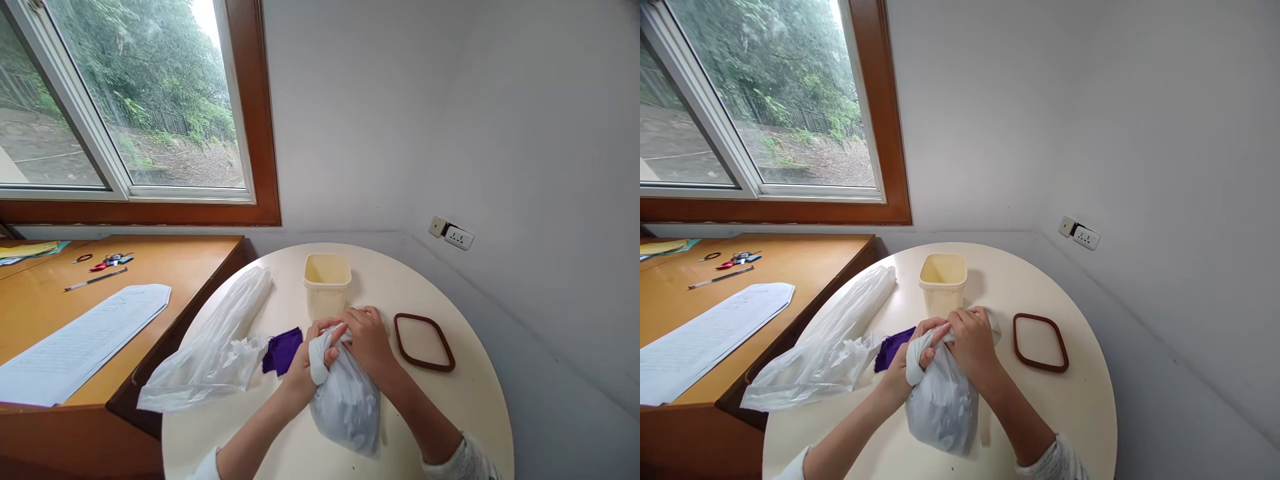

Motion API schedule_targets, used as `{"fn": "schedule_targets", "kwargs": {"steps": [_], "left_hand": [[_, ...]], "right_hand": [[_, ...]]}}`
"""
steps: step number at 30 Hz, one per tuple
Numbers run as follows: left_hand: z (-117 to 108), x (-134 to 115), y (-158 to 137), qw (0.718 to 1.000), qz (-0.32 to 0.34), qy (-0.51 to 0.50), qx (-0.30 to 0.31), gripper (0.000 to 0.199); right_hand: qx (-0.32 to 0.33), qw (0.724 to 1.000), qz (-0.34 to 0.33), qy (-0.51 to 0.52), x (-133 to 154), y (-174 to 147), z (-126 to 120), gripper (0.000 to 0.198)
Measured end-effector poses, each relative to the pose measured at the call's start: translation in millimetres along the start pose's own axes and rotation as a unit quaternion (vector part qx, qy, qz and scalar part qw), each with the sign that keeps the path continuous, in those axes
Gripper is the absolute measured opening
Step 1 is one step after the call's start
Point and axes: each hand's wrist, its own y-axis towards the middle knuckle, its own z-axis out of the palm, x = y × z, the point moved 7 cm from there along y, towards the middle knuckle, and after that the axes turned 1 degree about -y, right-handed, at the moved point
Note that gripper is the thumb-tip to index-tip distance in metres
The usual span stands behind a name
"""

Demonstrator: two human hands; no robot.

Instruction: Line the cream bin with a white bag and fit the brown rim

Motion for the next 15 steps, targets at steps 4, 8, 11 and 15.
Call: {"fn": "schedule_targets", "kwargs": {"steps": [4, 8, 11, 15], "left_hand": [[-5, 2, -1, 0.998, -0.017, 0.007, -0.053, 0.042], [-8, 7, 1, 0.998, -0.034, 0.027, -0.054, 0.041], [-6, 7, 4, 0.998, -0.025, 0.060, -0.023, 0.038], [-6, 5, 6, 0.991, 0.007, 0.133, -0.016, 0.022]], "right_hand": [[-0.011, 0.998, -0.063, -0.015, 7, -1, -17, 0.012], [0.011, 0.992, -0.117, 0.041, 17, -4, -35, 0.015], [0.046, 0.989, -0.118, 0.079, 22, -7, -46, 0.016], [0.075, 0.985, -0.113, 0.103, 24, -7, -55, 0.017]]}}
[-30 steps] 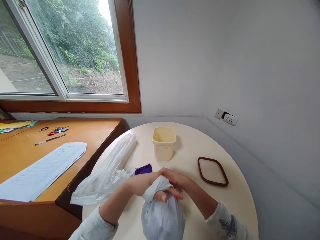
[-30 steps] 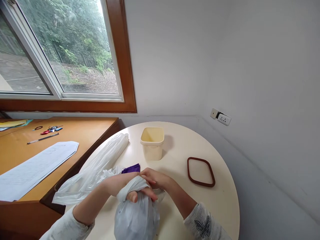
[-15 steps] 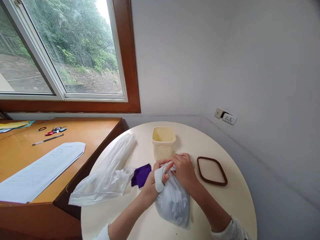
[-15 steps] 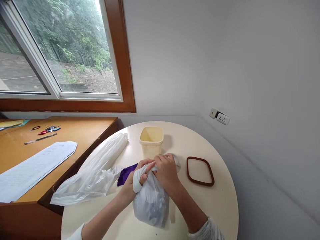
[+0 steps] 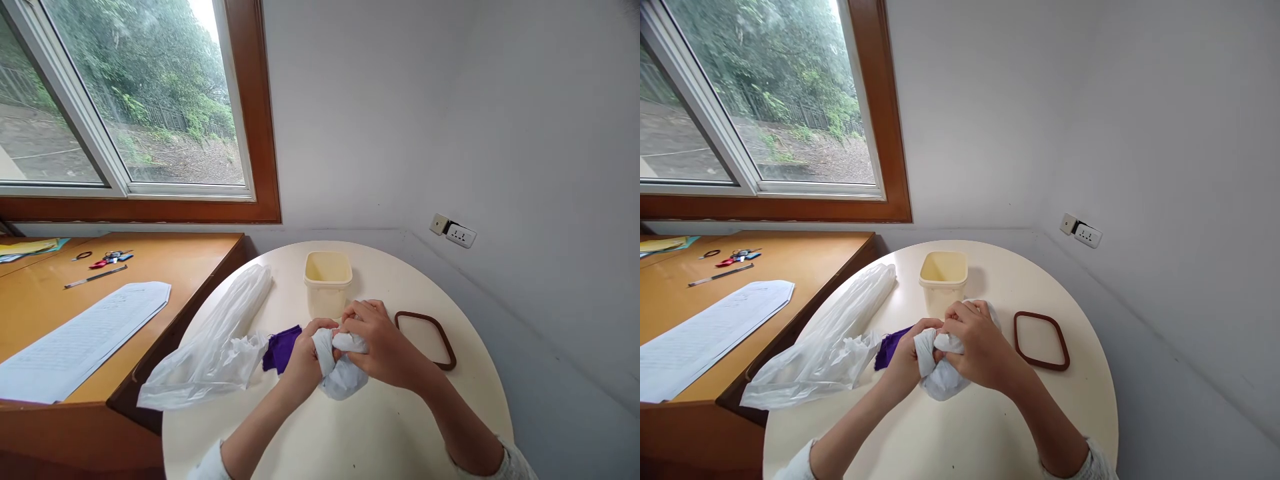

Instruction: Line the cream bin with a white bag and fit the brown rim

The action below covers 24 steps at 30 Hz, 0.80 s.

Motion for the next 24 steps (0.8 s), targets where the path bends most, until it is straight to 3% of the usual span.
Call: {"fn": "schedule_targets", "kwargs": {"steps": [3, 6, 8, 9, 12, 15, 18, 24], "left_hand": [[-1, 5, 2, 1.000, -0.009, -0.005, -0.020, 0.020], [-2, 13, 4, 0.998, -0.041, -0.041, -0.039, 0.023], [-2, 17, 6, 0.996, -0.055, -0.059, -0.048, 0.022], [-2, 17, 6, 0.995, -0.058, -0.068, -0.050, 0.020], [1, 20, 8, 0.993, -0.062, -0.087, -0.056, 0.017], [4, 25, 10, 0.992, -0.068, -0.082, -0.068, 0.018], [3, 26, 12, 0.994, -0.062, -0.044, -0.081, 0.020], [7, 11, 15, 0.997, -0.023, 0.049, -0.050, 0.022]], "right_hand": [[-0.046, 0.998, 0.045, -0.004, -12, 1, -11, 0.025], [-0.182, 0.976, 0.112, -0.041, -22, -6, -32, 0.030], [-0.269, 0.957, 0.099, -0.045, -14, -14, -42, 0.025], [-0.280, 0.957, 0.072, -0.033, -5, -17, -41, 0.021], [-0.179, 0.983, 0.028, 0.008, 16, -13, -12, 0.009], [-0.071, 0.991, 0.109, 0.018, 12, -8, 22, 0.005], [-0.034, 0.983, 0.177, 0.034, 0, -5, 38, 0.011], [-0.022, 0.977, 0.207, 0.047, -13, -2, 40, 0.024]]}}
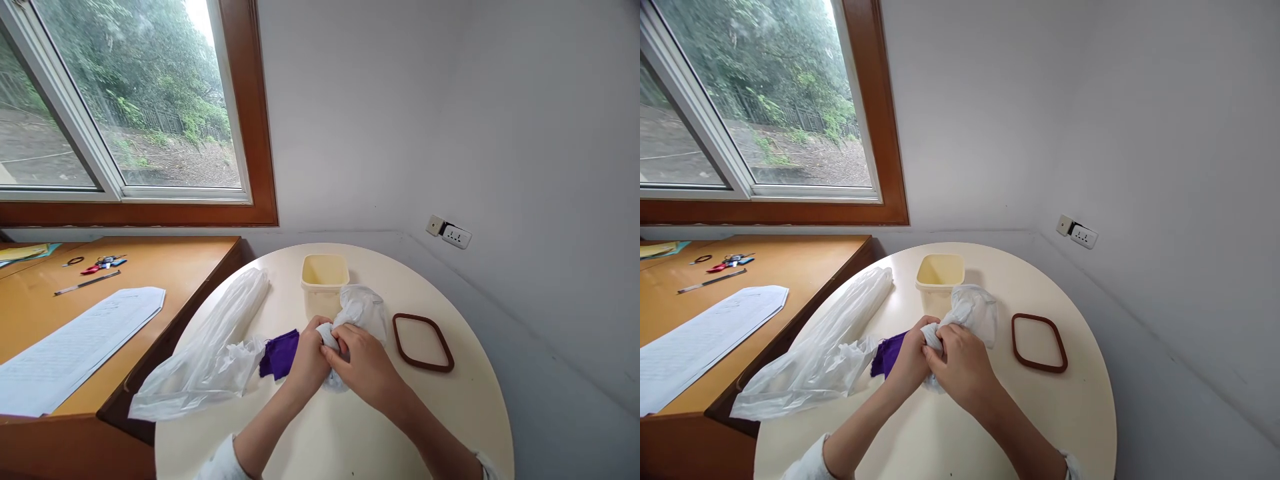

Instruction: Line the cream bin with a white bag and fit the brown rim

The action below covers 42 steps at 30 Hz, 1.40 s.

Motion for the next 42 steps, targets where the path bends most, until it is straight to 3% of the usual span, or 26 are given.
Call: {"fn": "schedule_targets", "kwargs": {"steps": [9, 19, 23, 27, 30, 35, 39, 42], "left_hand": [[1, -11, 0, 0.997, 0.031, 0.062, 0.045, 0.017], [-5, -10, -6, 0.989, 0.062, -0.109, 0.075, 0.015], [0, -9, -2, 0.983, 0.008, -0.153, 0.105, 0.022], [-1, -11, 4, 0.990, -0.053, -0.055, 0.121, 0.029], [-5, -18, 9, 0.988, -0.050, -0.020, 0.144, 0.033], [-12, -21, 10, 0.984, -0.025, -0.120, 0.127, 0.032], [-12, -15, 4, 0.967, -0.030, -0.222, 0.125, 0.031], [-9, -14, 1, 0.958, -0.036, -0.243, 0.145, 0.032]], "right_hand": [[-0.059, 0.998, 0.021, 0.016, -24, -1, -2, 0.012], [-0.056, 0.988, 0.059, 0.129, -56, 6, -2, 0.012], [-0.059, 0.987, 0.061, 0.136, -60, 12, -3, 0.014], [-0.047, 0.983, 0.053, 0.171, -56, 13, -2, 0.012], [-0.043, 0.974, 0.054, 0.216, -52, 11, -2, 0.012], [-0.068, 0.970, 0.046, 0.227, -50, 9, -2, 0.008], [-0.030, 0.956, 0.051, 0.289, -52, 11, 9, 0.007], [-0.030, 0.949, 0.062, 0.307, -56, 13, 11, 0.011]]}}
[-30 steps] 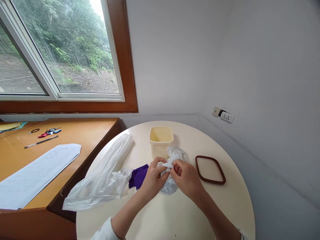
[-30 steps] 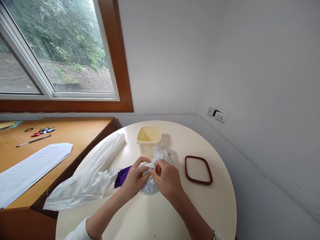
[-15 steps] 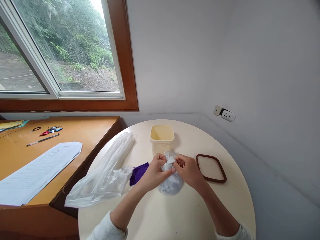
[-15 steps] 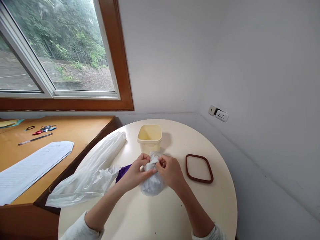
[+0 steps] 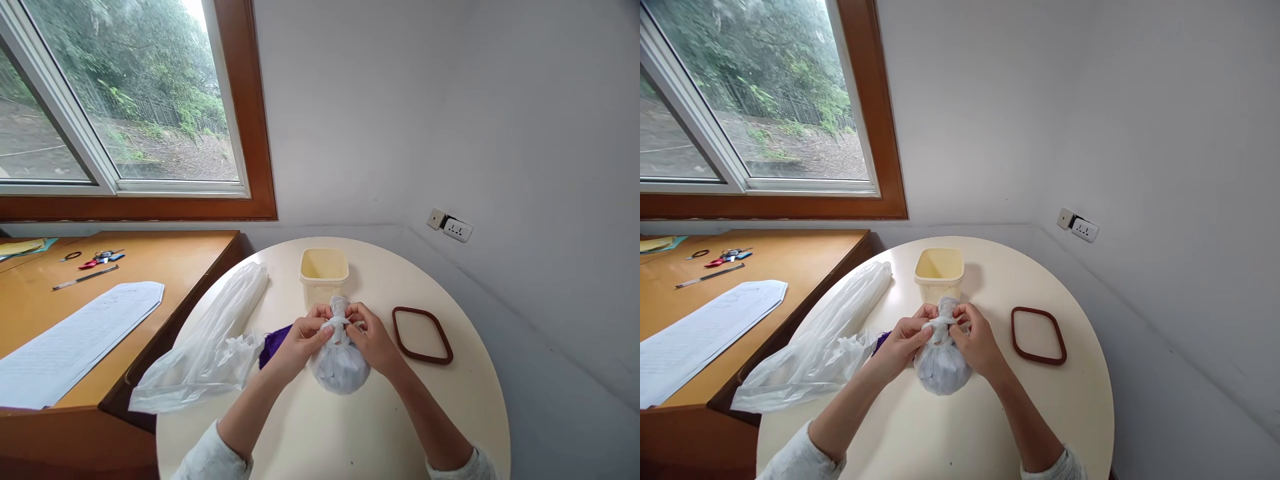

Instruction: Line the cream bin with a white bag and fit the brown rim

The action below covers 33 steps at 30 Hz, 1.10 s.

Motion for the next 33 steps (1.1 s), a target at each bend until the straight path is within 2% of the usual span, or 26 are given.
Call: {"fn": "schedule_targets", "kwargs": {"steps": [3, 8, 12, 15, 18, 21, 25, 28, 30, 33], "left_hand": [[2, -1, 1, 0.998, -0.010, 0.057, 0.009, 0.034], [-5, 1, 5, 0.980, -0.059, 0.188, -0.039, 0.038], [-6, -3, 3, 0.972, -0.038, 0.229, -0.023, 0.038], [-4, -9, -1, 0.972, 0.004, 0.233, -0.002, 0.039], [1, -18, -6, 0.971, 0.066, 0.230, 0.028, 0.040], [2, -24, -8, 0.969, 0.094, 0.227, 0.037, 0.040], [0, -20, -8, 0.961, 0.035, 0.271, 0.034, 0.036], [-1, -18, -8, 0.952, -0.009, 0.306, 0.032, 0.034], [0, -19, -8, 0.957, -0.017, 0.288, 0.039, 0.032], [-1, -21, -8, 0.979, -0.001, 0.196, 0.047, 0.033]], "right_hand": [[-0.013, 1.000, -0.006, -0.015, 5, 1, -2, 0.012], [-0.042, 0.997, -0.039, -0.044, 21, -1, -3, 0.015], [-0.040, 0.998, -0.041, -0.025, 21, -2, 0, 0.018], [-0.041, 0.997, -0.042, -0.043, 15, 0, -1, 0.022], [-0.048, 0.994, -0.072, -0.069, 13, 3, -2, 0.027], [-0.030, 0.994, -0.080, -0.070, 12, 5, -1, 0.023], [-0.017, 0.998, -0.032, -0.044, 13, 5, 0, 0.018], [-0.008, 1.000, -0.021, -0.011, 18, 4, 1, 0.016], [0.007, 1.000, -0.018, 0.005, 18, 4, 2, 0.015], [0.011, 1.000, -0.005, 0.020, 13, 6, 0, 0.007]]}}
